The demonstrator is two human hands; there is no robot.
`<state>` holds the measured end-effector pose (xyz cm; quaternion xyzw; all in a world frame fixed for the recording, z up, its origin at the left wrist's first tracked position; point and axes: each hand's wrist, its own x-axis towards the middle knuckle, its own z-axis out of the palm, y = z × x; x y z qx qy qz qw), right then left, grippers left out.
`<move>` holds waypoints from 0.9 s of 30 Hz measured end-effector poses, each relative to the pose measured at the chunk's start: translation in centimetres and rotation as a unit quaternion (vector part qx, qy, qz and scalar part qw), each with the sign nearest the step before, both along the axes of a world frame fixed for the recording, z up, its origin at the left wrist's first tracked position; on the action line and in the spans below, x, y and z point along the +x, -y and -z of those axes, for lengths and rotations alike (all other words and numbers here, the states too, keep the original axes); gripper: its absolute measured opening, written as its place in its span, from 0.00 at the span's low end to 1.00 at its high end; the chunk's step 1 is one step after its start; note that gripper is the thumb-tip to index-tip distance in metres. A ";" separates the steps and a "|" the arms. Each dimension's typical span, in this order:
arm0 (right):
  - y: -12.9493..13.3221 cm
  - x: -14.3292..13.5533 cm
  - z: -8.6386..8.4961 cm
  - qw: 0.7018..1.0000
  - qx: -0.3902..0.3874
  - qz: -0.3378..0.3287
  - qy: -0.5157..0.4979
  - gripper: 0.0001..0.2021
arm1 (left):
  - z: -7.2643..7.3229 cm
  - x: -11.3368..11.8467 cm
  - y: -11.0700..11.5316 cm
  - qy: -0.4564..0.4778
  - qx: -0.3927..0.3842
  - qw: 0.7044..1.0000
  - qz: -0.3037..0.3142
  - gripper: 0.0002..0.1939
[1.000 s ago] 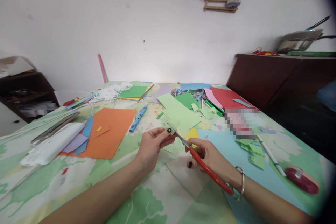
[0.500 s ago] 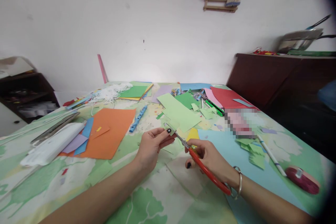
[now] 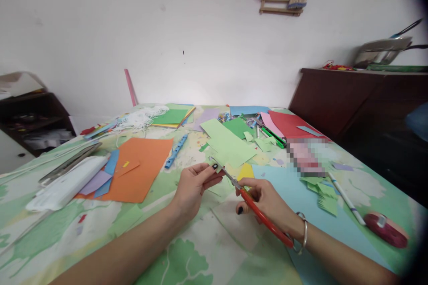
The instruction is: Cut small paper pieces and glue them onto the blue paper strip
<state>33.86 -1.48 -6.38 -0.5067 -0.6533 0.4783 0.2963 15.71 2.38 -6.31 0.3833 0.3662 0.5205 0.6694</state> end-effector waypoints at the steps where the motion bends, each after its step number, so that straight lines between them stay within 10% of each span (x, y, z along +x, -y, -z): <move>1: 0.0 0.0 0.0 1.000 -0.001 0.000 0.000 0.08 | 0.0 0.0 0.0 0.001 -0.001 1.000 -0.001 0.07; 27: -1.7 3.1 -2.0 0.980 0.098 0.069 0.156 0.12 | -0.5 0.0 0.1 -0.040 -0.036 0.998 0.027 0.14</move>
